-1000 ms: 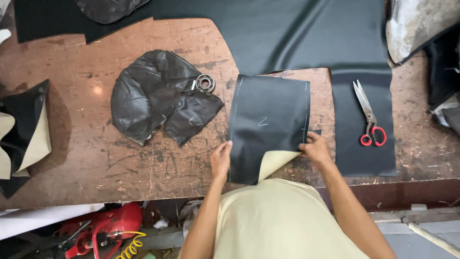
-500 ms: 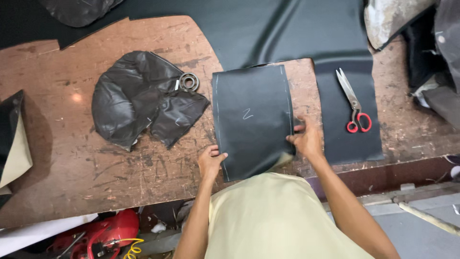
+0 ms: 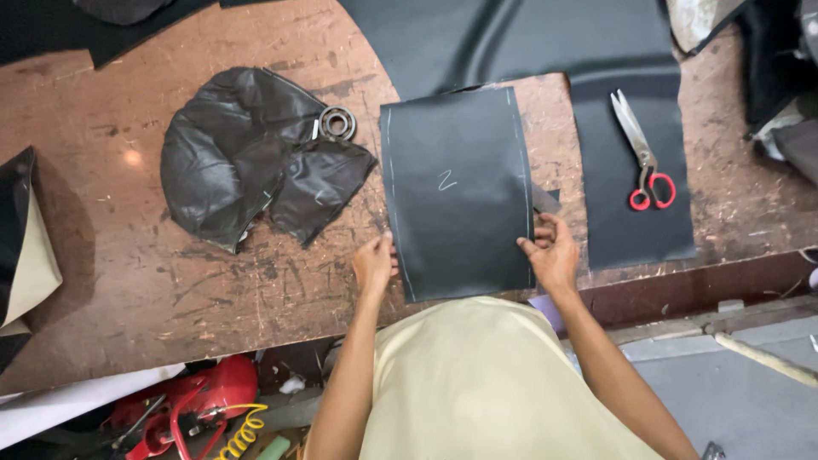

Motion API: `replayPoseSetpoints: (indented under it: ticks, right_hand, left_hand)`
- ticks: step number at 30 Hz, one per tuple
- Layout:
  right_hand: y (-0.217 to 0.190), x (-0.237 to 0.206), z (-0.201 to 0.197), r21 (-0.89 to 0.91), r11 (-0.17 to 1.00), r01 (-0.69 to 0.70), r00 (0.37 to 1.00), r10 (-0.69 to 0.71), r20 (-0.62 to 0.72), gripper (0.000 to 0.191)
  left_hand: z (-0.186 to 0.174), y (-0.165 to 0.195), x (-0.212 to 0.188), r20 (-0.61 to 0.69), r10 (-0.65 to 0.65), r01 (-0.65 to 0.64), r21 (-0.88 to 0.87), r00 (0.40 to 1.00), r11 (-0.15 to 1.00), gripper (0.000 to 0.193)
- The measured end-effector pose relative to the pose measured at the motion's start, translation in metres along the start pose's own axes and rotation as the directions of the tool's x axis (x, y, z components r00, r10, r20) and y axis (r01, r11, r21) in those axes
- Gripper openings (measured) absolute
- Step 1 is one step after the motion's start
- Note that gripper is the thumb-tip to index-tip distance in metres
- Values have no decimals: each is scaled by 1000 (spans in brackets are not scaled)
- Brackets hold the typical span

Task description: The person uses red-handled shears to cut a rectangular piece of light-colored fabric on a wooden workbench. They then place a black leather template on a larger black sheet and trace its outline with a white marker.

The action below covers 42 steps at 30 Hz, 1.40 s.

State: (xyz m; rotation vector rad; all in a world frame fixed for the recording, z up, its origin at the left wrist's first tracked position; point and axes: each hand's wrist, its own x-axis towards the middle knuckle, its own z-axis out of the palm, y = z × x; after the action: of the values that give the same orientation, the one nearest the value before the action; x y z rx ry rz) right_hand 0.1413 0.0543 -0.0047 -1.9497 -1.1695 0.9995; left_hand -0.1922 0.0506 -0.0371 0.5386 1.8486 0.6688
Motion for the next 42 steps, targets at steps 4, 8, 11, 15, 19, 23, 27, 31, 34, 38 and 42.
replayPoseSetpoints:
  ticks: [4,8,11,15,19,23,27,31,34,38,42]
  right_hand:
    - [4,-7,-1,7,1000,-11,999,11,-30,48]
    - [6,-19,0,86,996,-14,999,18,-47,35]
    - [6,-24,0,34,999,-31,997,33,-69,32]
    - [2,-30,-1,-65,993,-99,993,94,-78,26]
    - [-22,-44,9,-27,997,67,995,-68,-76,26]
    - [-74,-74,47,107,904,414,901,-424,97,22]
    - [-120,-82,84,-228,845,483,797,-317,514,24]
    - [-128,-81,106,-125,825,551,707,-383,595,25]
    - [-110,-76,104,37,857,513,718,-453,529,28]
    - [-71,-58,66,-9,945,326,911,-312,271,23]
    - [-33,-23,36,-48,953,298,952,-292,96,19]
  left_hand:
    - [-5,3,3,42,-39,41,-67,998,997,48]
    - [-9,4,1,94,-45,56,-118,995,991,42]
    - [-9,4,2,125,-30,42,-91,992,995,33]
    - [-3,3,4,128,-18,14,30,992,999,39]
    - [8,2,1,108,-9,-7,147,994,989,49]
    - [17,8,-4,173,108,-114,27,979,993,42]
    - [19,19,-5,232,88,-74,-68,969,995,43]
    - [22,29,-7,140,137,-123,-104,981,987,41]
    - [5,44,-10,69,337,-325,-139,939,935,36]
    - [-86,79,-22,153,424,-447,171,893,878,29]
    - [-219,128,-38,104,422,-435,179,900,883,23]
